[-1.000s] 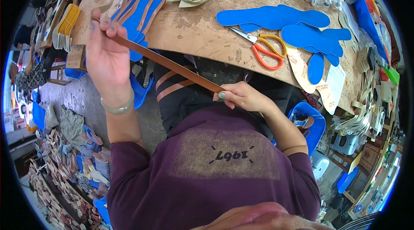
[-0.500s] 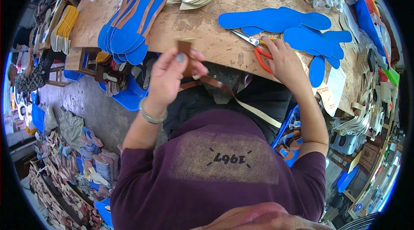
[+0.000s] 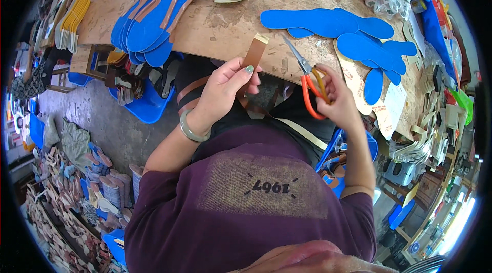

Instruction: The person assembles blue flip-flops by hand in a workshop. They pick up a blue sole, wrap a brown strap around the edges, and trim the excess strap with scissors. The process is repeated for multiple soles, with finished sandals stacked on the table.

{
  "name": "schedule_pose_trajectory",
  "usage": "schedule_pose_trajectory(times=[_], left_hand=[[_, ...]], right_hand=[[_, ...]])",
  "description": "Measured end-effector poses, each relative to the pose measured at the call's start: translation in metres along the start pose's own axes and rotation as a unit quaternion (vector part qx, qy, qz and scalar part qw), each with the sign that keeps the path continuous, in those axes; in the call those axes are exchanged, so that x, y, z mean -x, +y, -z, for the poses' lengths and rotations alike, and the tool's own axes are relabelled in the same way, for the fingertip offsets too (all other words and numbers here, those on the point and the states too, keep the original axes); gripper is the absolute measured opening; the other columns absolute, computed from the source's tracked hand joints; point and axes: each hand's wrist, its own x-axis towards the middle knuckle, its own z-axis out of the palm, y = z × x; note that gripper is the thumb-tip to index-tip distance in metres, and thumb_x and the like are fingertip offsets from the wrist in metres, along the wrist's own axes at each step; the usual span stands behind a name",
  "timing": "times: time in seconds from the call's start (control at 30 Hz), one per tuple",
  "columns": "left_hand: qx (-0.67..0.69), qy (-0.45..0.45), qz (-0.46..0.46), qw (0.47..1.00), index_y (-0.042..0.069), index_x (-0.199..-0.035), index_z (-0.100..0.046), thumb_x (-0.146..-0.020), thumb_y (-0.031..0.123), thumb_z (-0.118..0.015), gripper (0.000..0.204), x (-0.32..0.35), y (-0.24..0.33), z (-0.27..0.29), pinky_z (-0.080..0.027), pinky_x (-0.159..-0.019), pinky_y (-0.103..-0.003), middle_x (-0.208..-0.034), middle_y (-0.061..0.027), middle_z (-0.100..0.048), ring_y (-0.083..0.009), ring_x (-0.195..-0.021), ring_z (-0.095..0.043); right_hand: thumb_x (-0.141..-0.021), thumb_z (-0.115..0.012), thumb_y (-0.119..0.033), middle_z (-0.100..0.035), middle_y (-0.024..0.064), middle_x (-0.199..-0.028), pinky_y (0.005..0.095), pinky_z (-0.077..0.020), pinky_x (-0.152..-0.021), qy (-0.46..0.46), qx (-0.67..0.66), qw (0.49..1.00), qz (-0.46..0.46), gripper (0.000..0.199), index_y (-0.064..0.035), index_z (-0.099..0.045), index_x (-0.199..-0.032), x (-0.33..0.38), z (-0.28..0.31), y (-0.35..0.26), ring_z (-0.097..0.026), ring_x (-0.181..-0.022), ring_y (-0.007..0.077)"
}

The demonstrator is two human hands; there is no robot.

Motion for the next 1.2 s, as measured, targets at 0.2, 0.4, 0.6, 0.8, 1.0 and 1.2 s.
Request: schedule_pose_trajectory(times=[0.2,0.4,0.6,0.8,1.0,1.2], left_hand=[[-0.035,-0.035,0.002,0.999,0.002,-0.104,-0.059,-0.098,0.02,-0.045,0.024,-0.007,-0.009,0.0,-0.037,-0.056,-0.018,-0.068,0.0032,-0.05,-0.0039,-0.057,-0.044],[-0.081,-0.018,-0.007,0.996,0.002,-0.1,-0.062,-0.098,0.019,-0.046,0.024,-0.005,-0.012,-0.005,-0.034,-0.053,-0.017,-0.066,0.0048,-0.048,-0.0021,-0.056,-0.041],[-0.097,-0.037,-0.004,0.995,0.001,-0.098,-0.062,-0.097,0.017,-0.046,0.023,0.001,-0.015,-0.005,-0.032,-0.052,-0.017,-0.063,0.0059,-0.046,-0.0011,-0.055,-0.039],[-0.126,-0.044,0.011,0.991,0.001,-0.098,-0.062,-0.096,0.017,-0.047,0.023,0.008,-0.021,-0.004,-0.031,-0.05,-0.017,-0.062,0.0066,-0.045,-0.0011,-0.055,-0.038],[-0.121,-0.057,0.019,0.991,0.002,-0.097,-0.063,-0.096,0.017,-0.048,0.021,0.015,-0.024,-0.007,-0.031,-0.051,-0.016,-0.063,0.0067,-0.046,-0.0007,-0.055,-0.037],[-0.134,-0.063,0.032,0.988,0.002,-0.095,-0.063,-0.094,0.015,-0.049,0.02,0.015,-0.024,-0.007,-0.03,-0.051,-0.016,-0.064,0.0069,-0.045,-0.0005,-0.056,-0.037]], right_hand=[[-0.044,-0.082,-0.068,-0.052,0.0045,-0.102,0.0271,-0.0461,-0.071,-0.098,-0.46,0.877,-0.096,0.134,-0.0063,-0.023,-0.146,0.047,-0.039,0.01,-0.058,-0.084,0.0148],[-0.048,-0.07,-0.08,-0.054,0.0035,-0.094,0.0267,-0.0453,-0.068,-0.162,-0.386,0.902,-0.103,0.118,-0.0062,-0.041,-0.135,0.053,-0.044,0.011,-0.056,-0.077,0.0128],[-0.058,-0.071,-0.07,-0.053,0.0038,-0.078,0.0286,-0.0445,-0.066,-0.14,-0.164,0.976,-0.042,0.096,-0.0073,-0.047,-0.126,0.045,-0.052,0.011,-0.053,-0.071,0.0145],[-0.061,-0.071,-0.068,-0.054,0.0088,-0.08,0.0322,-0.0451,-0.069,-0.135,-0.101,0.986,0.0,0.092,-0.0068,-0.047,-0.124,0.042,-0.056,0.005,-0.055,-0.072,0.0201],[-0.06,-0.074,-0.064,-0.053,0.0087,-0.08,0.0315,-0.0442,-0.068,-0.14,-0.09,0.986,-0.003,0.09,-0.006,-0.048,-0.123,0.042,-0.057,-0.001,-0.052,-0.07,0.0193],[-0.064,-0.082,-0.044,-0.05,0.0045,-0.073,0.025,-0.0422,-0.062,-0.131,-0.127,0.983,-0.034,0.075,-0.0053,-0.052,-0.122,0.049,-0.057,0.0,-0.046,-0.064,0.0108]])
